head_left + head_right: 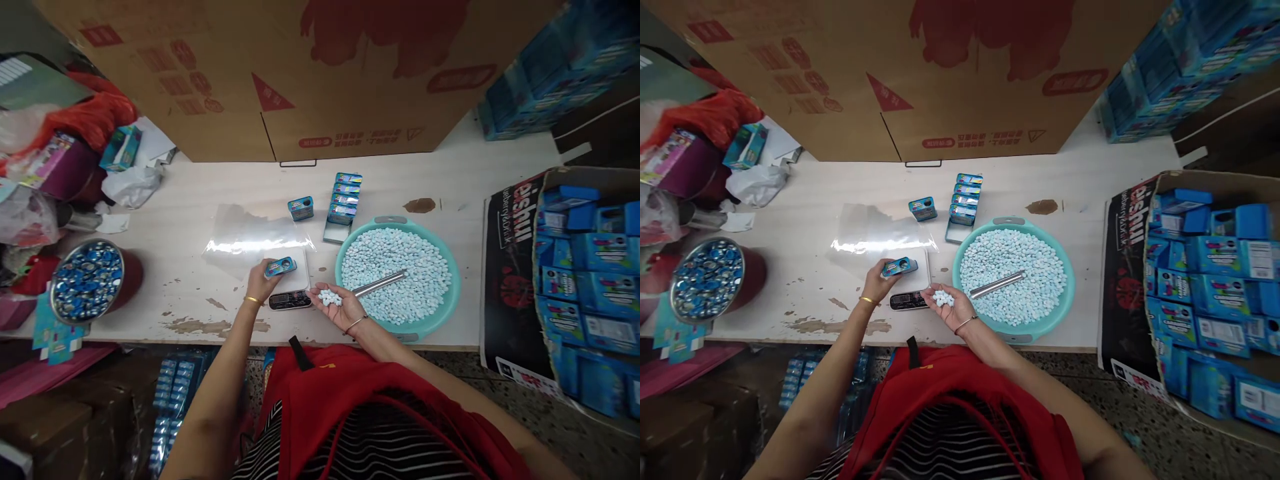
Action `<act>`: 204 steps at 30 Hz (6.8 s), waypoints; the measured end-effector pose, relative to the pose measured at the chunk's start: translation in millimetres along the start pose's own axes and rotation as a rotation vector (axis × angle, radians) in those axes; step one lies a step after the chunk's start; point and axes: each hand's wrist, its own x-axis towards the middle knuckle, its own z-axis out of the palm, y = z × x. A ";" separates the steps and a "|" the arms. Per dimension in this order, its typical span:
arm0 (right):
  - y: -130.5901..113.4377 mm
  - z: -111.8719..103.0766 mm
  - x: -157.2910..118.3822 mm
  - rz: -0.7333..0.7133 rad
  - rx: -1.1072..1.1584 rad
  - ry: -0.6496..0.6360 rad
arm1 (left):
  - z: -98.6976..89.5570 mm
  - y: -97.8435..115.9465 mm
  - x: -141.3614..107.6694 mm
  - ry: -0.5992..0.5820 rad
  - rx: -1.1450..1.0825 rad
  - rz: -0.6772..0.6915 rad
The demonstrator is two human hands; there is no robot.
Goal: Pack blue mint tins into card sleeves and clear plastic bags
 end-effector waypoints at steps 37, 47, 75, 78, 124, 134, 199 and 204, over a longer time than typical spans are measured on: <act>-69.5 -25.8 -32.3 -0.276 0.144 0.122 | 42.1 143.1 -21.7 0.138 0.139 0.599; -54.0 -31.5 -35.3 -0.162 0.032 0.120 | 16.8 42.3 -11.1 0.111 -0.164 0.108; -27.1 -38.2 -43.0 -0.114 -0.101 0.052 | 54.4 151.6 -77.6 -0.263 -0.017 0.421; -27.9 -38.1 -43.2 -0.130 -0.085 0.048 | 53.3 155.8 -77.5 -0.235 -0.017 0.401; -25.7 -41.3 -38.7 0.107 -0.410 -0.064 | 20.6 119.5 -63.6 -0.143 -0.409 0.224; -17.5 -44.6 -50.7 0.115 -0.447 -0.095 | 49.8 140.8 -90.2 -0.154 -0.395 0.165; -54.9 -33.7 -32.2 -0.029 -0.582 0.000 | 4.3 2.0 1.7 -0.100 0.172 0.177; -41.5 -15.6 -23.1 -0.033 -0.506 0.028 | -16.3 46.8 -3.4 -0.039 0.264 0.283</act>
